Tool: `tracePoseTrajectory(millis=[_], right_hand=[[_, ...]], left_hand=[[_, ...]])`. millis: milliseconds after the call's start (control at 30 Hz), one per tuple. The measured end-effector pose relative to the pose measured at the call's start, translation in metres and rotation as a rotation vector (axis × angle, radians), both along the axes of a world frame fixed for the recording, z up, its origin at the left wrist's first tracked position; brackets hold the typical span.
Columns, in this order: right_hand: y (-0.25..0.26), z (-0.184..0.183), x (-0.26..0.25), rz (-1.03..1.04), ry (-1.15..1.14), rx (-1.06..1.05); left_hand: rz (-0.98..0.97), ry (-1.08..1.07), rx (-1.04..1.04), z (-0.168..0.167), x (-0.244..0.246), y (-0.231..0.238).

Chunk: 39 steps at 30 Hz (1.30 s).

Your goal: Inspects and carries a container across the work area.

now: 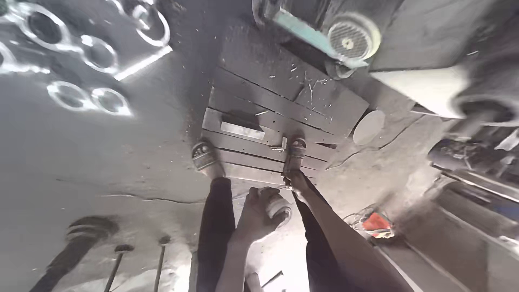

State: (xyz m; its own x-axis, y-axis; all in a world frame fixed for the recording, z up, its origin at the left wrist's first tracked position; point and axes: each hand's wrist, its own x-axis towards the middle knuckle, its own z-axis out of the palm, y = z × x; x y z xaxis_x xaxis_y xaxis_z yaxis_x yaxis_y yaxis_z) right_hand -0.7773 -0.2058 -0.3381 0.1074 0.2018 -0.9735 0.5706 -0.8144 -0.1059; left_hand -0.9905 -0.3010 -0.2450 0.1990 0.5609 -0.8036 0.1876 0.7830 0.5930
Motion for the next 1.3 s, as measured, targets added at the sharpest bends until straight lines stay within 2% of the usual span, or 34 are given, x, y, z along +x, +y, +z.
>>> tracePoseTrajectory(millis=[67, 100, 167, 200, 267, 400, 500, 567, 733, 867, 967, 1067, 1133, 1167, 1233, 1267, 1300], right_hand=[[-0.005, -0.065, 0.031, -0.128, -0.084, -0.057], [-0.012, -0.098, 0.046, -0.178, -0.103, -0.013], [-0.028, -0.159, 0.074, -0.17, -0.16, 0.21], [-0.028, -0.179, 0.074, -0.136, -0.245, 0.278], [-0.018, -0.212, 0.062, -0.136, -0.384, 0.22], [-0.014, -0.268, 0.028, -0.356, -0.553, 0.143], [-0.018, -0.283, 0.018, -0.542, -0.652, 0.148], [-0.021, -0.284, 0.021, -0.551, -0.627, 0.134], [-0.045, -0.268, 0.056, -0.651, -0.235, 0.216], [-0.066, -0.248, 0.087, -0.608, -0.125, 0.308], [-0.066, -0.246, 0.098, -0.517, -0.165, 0.363], [-0.068, -0.26, 0.102, -0.373, -0.317, 0.465], [-0.055, -0.256, 0.095, -0.149, -0.513, 0.464], [-0.04, -0.242, 0.085, -0.002, -0.606, 0.39], [-0.006, -0.211, 0.063, 0.22, -0.678, 0.215], [-0.005, -0.214, 0.059, 0.248, -0.719, 0.23], [-0.017, -0.235, 0.062, 0.237, -0.789, 0.347]], left_hand=[[-0.127, 0.03, -0.047, -0.03, 0.02, -0.005], [-0.196, 0.04, -0.064, -0.038, 0.029, -0.008], [-0.339, 0.047, -0.104, -0.041, 0.045, -0.01], [-0.39, 0.05, -0.124, -0.04, 0.049, -0.01], [-0.444, 0.074, -0.124, -0.037, 0.057, -0.008], [-0.543, 0.083, -0.138, -0.034, 0.058, -0.006], [-0.551, 0.143, -0.156, -0.04, 0.057, -0.02], [-0.557, 0.183, -0.172, -0.046, 0.056, -0.027], [-0.646, 0.182, -0.207, -0.051, 0.056, -0.022], [-0.641, 0.151, -0.197, -0.051, 0.061, -0.021], [-0.598, 0.134, -0.166, -0.053, 0.063, -0.021], [-0.609, 0.137, -0.142, -0.053, 0.064, -0.022], [-0.651, 0.133, -0.149, -0.055, 0.063, -0.023], [-0.668, 0.128, -0.175, -0.055, 0.063, -0.02], [-0.727, 0.101, -0.304, -0.054, 0.061, 0.002], [-0.771, 0.037, -0.452, -0.053, 0.059, 0.025], [-0.803, -0.011, -0.571, -0.053, 0.059, 0.041]])
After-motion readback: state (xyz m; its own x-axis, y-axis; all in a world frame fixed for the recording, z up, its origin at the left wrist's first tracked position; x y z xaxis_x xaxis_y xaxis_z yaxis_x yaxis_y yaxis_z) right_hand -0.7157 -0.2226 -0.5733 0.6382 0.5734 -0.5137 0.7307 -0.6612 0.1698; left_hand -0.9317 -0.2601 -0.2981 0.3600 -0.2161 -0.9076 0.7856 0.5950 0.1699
